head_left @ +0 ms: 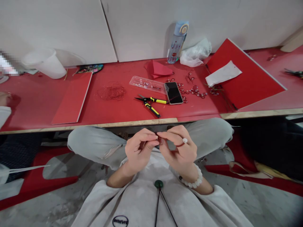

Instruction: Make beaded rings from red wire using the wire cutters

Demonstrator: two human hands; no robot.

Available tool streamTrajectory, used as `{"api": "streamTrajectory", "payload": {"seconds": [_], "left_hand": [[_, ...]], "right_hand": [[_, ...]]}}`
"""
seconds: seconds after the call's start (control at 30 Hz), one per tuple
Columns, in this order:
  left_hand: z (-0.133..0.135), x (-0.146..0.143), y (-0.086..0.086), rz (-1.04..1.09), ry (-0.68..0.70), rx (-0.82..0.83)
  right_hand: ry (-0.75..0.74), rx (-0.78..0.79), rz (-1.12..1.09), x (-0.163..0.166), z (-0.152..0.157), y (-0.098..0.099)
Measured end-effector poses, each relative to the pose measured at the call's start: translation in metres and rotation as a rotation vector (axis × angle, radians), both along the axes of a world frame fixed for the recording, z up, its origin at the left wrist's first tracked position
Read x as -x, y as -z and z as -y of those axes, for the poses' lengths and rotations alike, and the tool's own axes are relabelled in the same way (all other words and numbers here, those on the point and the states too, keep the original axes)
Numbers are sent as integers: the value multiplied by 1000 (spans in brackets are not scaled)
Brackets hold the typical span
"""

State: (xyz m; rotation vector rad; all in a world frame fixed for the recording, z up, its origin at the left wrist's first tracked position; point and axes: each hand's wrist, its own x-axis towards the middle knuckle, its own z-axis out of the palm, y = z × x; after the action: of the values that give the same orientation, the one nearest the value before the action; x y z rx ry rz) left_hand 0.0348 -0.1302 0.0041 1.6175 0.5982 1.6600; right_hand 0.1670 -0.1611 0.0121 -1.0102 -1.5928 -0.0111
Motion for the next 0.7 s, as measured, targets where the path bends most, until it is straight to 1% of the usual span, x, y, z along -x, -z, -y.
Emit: {"api": "streamTrajectory", "payload": {"seconds": [0.17,0.3,0.4,0.47,0.53,0.63,0.7], "left_hand": [[0,-1,-2,-8,-3,-21],[0,1,-2,-51,1,-4],[0,3,-1,-104,-8,9],[-1,4,0,-136,-31,-13],[-2,4,0,-165,-59,-56],[-3,4,-1,-211,-88,-121],[-3,4,-2,-222,-77,-149]], "right_hand": [[24,18,100,-2,3,-4],[51,13,192,-2,4,-11],[14,43,233,-2,3,-15],[-32,118,207,-4,3,-16],[-107,234,101,-5,3,-15],[-312,472,-160,-9,4,-12],[-466,638,-353,-11,3,-10]]}}
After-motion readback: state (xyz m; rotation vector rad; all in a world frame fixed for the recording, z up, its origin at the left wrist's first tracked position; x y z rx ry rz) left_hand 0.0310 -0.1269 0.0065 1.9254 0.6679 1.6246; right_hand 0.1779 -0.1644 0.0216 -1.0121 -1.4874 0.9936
